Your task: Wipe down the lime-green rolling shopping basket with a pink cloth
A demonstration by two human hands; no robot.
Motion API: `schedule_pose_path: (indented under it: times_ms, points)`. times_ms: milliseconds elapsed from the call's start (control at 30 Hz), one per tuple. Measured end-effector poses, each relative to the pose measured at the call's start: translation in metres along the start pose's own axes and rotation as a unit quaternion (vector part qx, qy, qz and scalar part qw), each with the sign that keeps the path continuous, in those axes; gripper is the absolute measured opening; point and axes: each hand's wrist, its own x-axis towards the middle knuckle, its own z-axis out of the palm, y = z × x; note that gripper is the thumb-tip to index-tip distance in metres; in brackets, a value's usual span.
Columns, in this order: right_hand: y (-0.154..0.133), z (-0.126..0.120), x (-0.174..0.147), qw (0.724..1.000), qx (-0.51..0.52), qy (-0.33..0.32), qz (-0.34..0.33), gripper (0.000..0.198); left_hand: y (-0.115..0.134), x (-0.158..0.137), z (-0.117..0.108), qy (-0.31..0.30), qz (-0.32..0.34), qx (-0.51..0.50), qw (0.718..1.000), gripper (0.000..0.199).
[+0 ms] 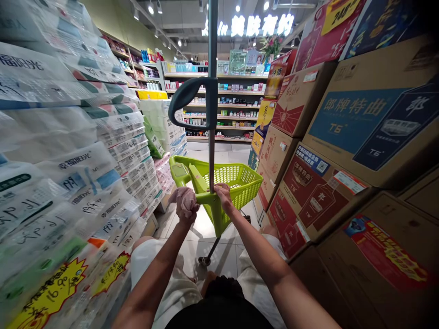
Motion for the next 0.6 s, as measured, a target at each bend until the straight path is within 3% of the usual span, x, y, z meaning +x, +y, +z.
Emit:
schedule_pose_path:
  times_ms: [67,133,200,267,367,500,600]
  points:
    - [0.004,-0.005,0.001,1.000,0.006,0.000,0.003,0.065,-0.008,0.020,-0.006,0.034,0.087,-0.015,0.996,0.051]
    - [0.007,-0.009,0.003,1.000,0.014,0.000,0.000,0.067,-0.013,0.037,-0.016,-0.010,0.126,-0.025,0.992,0.048]
    - [0.009,-0.010,0.006,1.000,0.019,-0.002,0.002,0.067,-0.016,0.046,-0.022,-0.071,0.104,-0.025,0.992,0.052]
    - [0.010,-0.010,0.010,1.000,0.020,0.003,0.010,0.067,-0.013,0.044,-0.021,-0.087,0.045,-0.022,0.995,0.057]
    - [0.011,-0.006,0.014,0.999,0.023,0.015,0.017,0.066,0.001,0.024,-0.002,-0.018,-0.114,-0.033,0.993,0.061]
    - [0.014,-0.003,0.012,0.997,0.071,0.027,0.000,0.064,0.025,-0.003,0.030,0.089,-0.324,-0.132,0.933,0.061]
    - [0.017,-0.005,0.006,0.994,0.106,0.029,-0.023,0.064,0.028,0.001,0.039,0.135,-0.397,-0.198,0.886,0.059]
